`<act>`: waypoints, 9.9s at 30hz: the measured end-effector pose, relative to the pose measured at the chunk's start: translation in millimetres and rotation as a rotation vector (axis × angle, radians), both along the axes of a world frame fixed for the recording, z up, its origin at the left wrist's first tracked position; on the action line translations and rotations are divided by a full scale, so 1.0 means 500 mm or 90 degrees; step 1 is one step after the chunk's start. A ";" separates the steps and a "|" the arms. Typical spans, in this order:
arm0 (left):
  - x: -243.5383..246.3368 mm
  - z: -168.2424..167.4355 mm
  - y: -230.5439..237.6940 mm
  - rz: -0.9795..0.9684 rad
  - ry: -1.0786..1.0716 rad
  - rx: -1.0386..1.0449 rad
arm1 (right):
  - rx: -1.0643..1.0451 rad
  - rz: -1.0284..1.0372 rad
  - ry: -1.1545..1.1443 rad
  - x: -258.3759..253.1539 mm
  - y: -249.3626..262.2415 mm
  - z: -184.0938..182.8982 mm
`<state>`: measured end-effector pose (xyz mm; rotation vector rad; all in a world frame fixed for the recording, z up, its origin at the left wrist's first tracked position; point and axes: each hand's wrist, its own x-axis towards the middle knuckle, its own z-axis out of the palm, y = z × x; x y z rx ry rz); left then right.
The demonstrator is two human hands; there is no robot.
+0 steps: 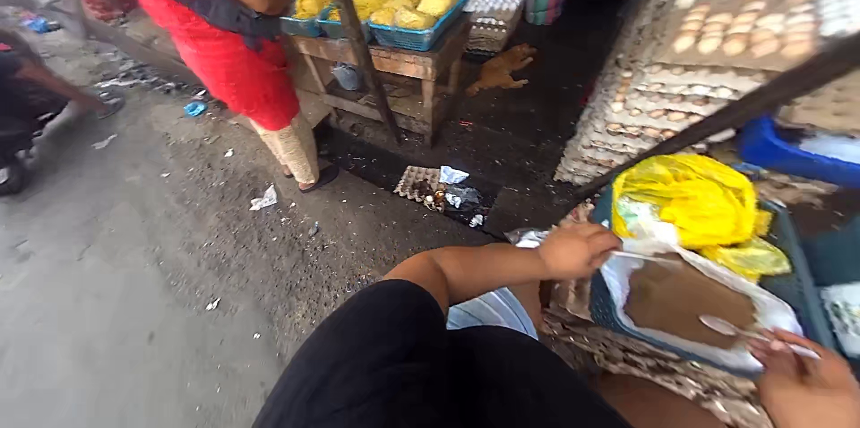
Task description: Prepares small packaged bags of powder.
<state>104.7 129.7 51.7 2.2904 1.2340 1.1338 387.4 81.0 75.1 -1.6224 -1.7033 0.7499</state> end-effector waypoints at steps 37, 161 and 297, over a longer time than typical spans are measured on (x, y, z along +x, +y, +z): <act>0.192 -0.093 0.099 -0.142 -0.020 -0.251 | -0.342 -0.218 0.225 -0.036 0.104 -0.084; 0.203 -0.080 0.119 -0.076 0.089 -0.224 | -0.291 -0.234 0.101 -0.036 0.091 -0.048; 0.239 0.320 0.154 -0.267 0.004 -0.176 | -0.014 -0.215 0.054 0.001 -0.100 -0.005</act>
